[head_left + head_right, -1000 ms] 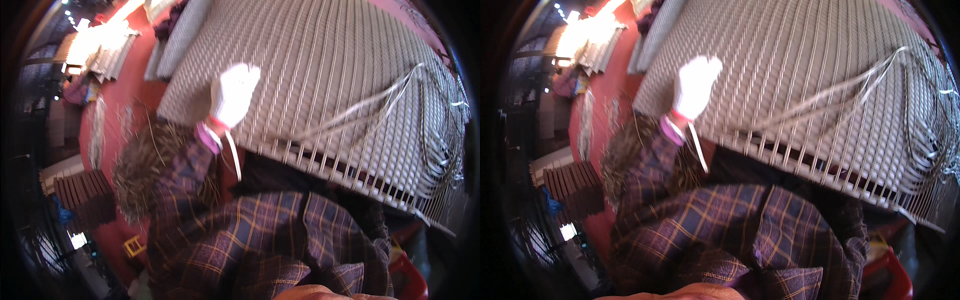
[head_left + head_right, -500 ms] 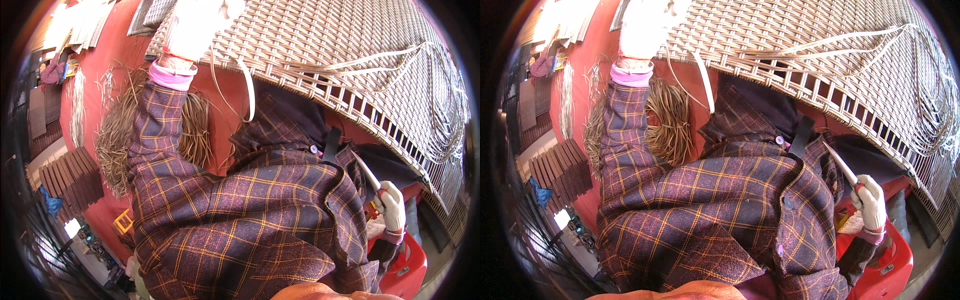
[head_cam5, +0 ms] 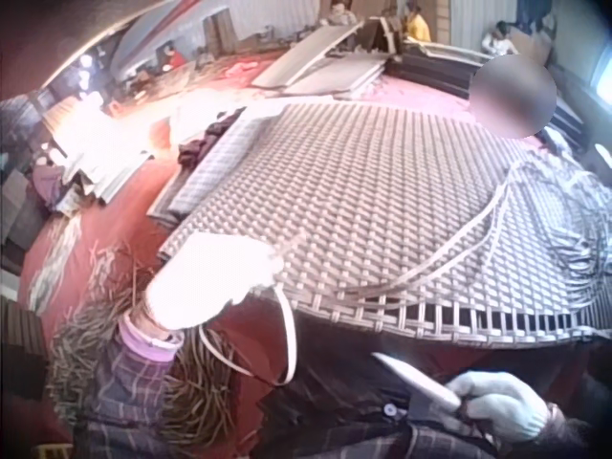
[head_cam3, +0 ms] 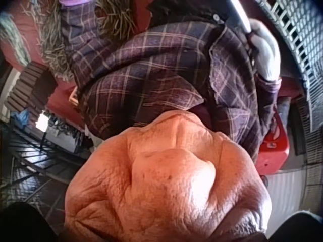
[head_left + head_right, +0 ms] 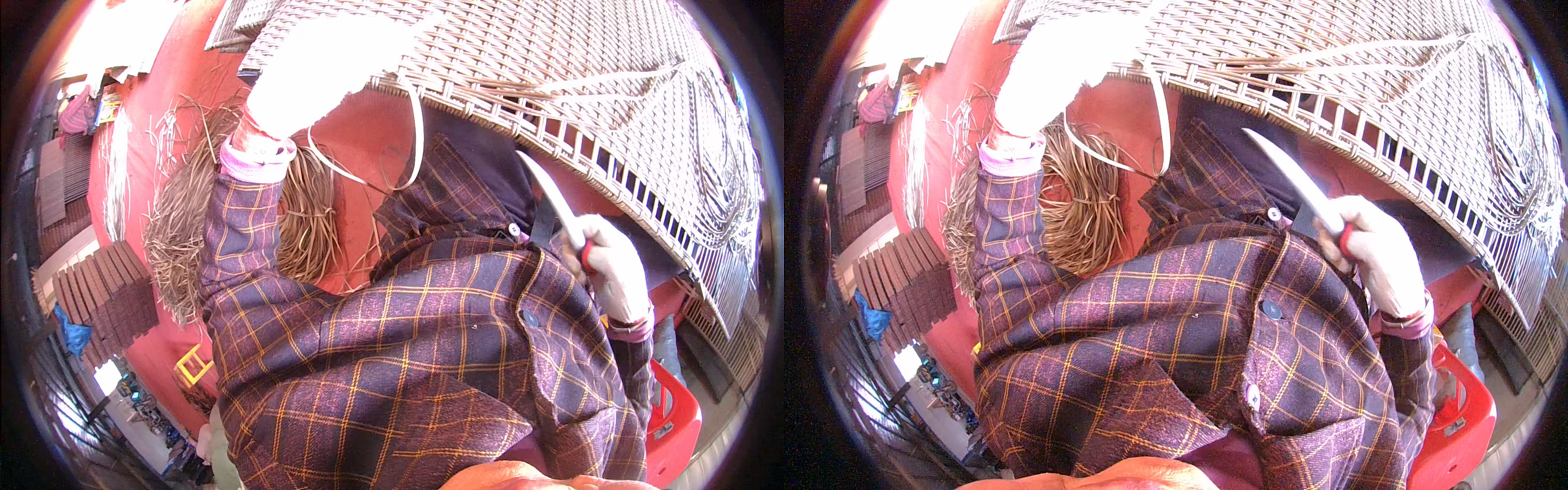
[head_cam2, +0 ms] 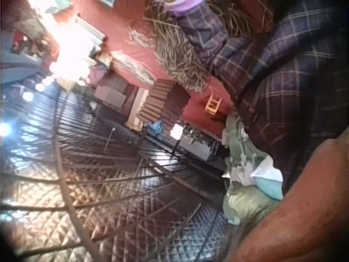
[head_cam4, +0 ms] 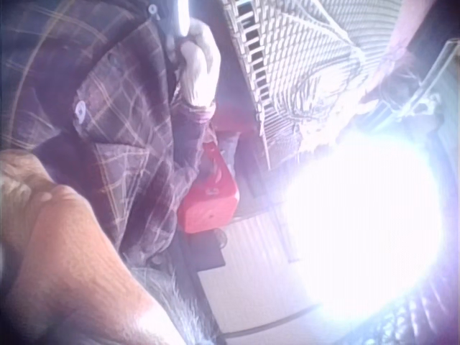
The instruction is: The person weaves a flat wicker basket by hand, threading thin strips through the existing grid pattern. They use both hands to pull the strips tight and occasionally use a pair of scissors to trim the ends.
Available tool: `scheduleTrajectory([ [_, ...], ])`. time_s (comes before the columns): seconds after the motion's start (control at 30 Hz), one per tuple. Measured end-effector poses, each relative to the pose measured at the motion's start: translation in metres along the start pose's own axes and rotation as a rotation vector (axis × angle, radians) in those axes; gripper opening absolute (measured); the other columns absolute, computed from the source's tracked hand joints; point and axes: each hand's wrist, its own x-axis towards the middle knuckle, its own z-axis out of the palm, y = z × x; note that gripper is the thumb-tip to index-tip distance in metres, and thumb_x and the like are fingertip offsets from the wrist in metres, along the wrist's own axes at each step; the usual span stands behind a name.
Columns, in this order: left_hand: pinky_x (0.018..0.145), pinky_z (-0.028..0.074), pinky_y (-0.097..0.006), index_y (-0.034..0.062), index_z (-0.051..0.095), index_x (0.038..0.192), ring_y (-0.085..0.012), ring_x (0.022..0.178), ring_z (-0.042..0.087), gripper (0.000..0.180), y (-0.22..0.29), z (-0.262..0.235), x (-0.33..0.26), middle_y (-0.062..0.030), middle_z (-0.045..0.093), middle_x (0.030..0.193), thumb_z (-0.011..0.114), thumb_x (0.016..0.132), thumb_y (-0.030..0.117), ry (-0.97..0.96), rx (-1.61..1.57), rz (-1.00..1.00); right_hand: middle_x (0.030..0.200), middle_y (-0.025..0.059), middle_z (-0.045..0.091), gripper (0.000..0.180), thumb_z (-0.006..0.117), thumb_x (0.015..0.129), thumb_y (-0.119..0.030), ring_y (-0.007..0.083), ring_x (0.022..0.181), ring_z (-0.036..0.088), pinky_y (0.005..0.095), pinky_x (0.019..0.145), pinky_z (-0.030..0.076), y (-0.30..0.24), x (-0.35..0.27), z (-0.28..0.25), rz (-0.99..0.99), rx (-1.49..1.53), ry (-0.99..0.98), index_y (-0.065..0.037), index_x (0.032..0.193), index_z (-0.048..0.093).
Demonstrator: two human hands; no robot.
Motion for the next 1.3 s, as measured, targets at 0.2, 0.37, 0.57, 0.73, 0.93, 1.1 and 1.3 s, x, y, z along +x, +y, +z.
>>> scheduleTrajectory([
  [0.2, 0.09, 0.059, -0.036, 0.009, 0.075, 0.135, -0.0236, 0.104, 0.074, 0.041, -0.011, 0.021, -0.006, -0.0085, 0.078, 0.125, 0.062, 0.096, 0.01, -0.05, 0.284, 0.087, 0.089, -0.0024, 0.066, 0.02, 0.068, 0.096, -0.016, 0.0047, 0.075, 0.054, 0.0224, 0.067, 0.043, -0.031, 0.03, 0.039, -0.183, -0.414, -0.071, -0.002, 0.11, 0.069],
  [0.37, 0.092, 0.06, -0.04, 0.0104, 0.076, 0.131, -0.0297, 0.106, 0.075, 0.04, -0.014, 0.031, -0.006, -0.0095, 0.078, 0.122, 0.065, 0.093, 0.008, 0.017, 0.449, 0.152, 0.088, -0.0036, 0.063, 0.022, 0.062, 0.106, -0.017, 0.0043, 0.073, 0.053, 0.0228, 0.067, 0.044, -0.056, 0.048, 0.054, -0.132, -0.568, 0.045, -0.001, 0.117, 0.072],
  [0.57, 0.086, 0.059, -0.04, 0.0114, 0.077, 0.128, -0.0274, 0.101, 0.074, 0.034, -0.014, 0.052, -0.01, -0.0074, 0.079, 0.117, 0.068, 0.095, 0.006, 0.232, 0.571, 0.315, 0.081, 0.0018, 0.059, 0.034, 0.056, 0.107, -0.009, 0.0081, 0.069, 0.053, 0.0248, 0.064, 0.045, -0.072, 0.063, 0.048, -0.407, -0.894, 0.13, 0.0, 0.138, 0.068],
  [0.73, 0.087, 0.058, -0.04, 0.012, 0.077, 0.126, -0.0267, 0.102, 0.074, 0.031, -0.014, 0.061, -0.009, -0.0071, 0.079, 0.117, 0.069, 0.097, 0.009, 0.238, 0.568, 0.273, 0.113, 0.0189, 0.075, 0.035, 0.061, 0.101, -0.012, 0.0319, 0.098, 0.074, 0.0395, 0.088, 0.057, -0.074, 0.077, 0.021, -0.977, -1.571, 0.125, -0.001, 0.133, 0.069],
  [0.93, 0.088, 0.059, -0.039, 0.0114, 0.078, 0.125, -0.0268, 0.103, 0.074, 0.029, -0.002, 0.07, -0.004, -0.0083, 0.078, 0.116, 0.071, 0.096, 0.011, 0.253, 0.565, 0.306, 0.133, 0.0204, 0.071, 0.039, 0.064, 0.096, -0.013, 0.0369, 0.119, 0.07, 0.044, 0.101, 0.055, -0.085, 0.067, 0.007, -1.046, -1.82, 0.075, 0.003, 0.131, 0.068],
  [1.1, 0.086, 0.06, -0.039, 0.012, 0.078, 0.123, -0.0268, 0.102, 0.075, 0.027, -0.003, 0.078, -0.003, -0.0078, 0.079, 0.115, 0.071, 0.096, 0.015, 0.278, 0.647, 0.334, 0.122, 0.0237, 0.074, 0.034, 0.059, 0.105, -0.015, 0.0399, 0.112, 0.072, 0.0405, 0.099, 0.055, -0.102, 0.064, 0.014, -0.809, -1.599, 0.1, -0.003, 0.136, 0.069],
  [1.3, 0.086, 0.059, -0.04, 0.0127, 0.078, 0.124, -0.0264, 0.1, 0.074, 0.028, -0.02, 0.078, 0.011, -0.0063, 0.079, 0.116, 0.07, 0.097, 0.015, 0.19, 0.675, 0.344, 0.124, 0.0238, 0.073, 0.036, 0.059, 0.105, -0.017, 0.0397, 0.113, 0.072, 0.0398, 0.1, 0.054, -0.114, 0.063, 0.021, -0.698, -1.54, 0.038, -0.003, 0.137, 0.068],
])
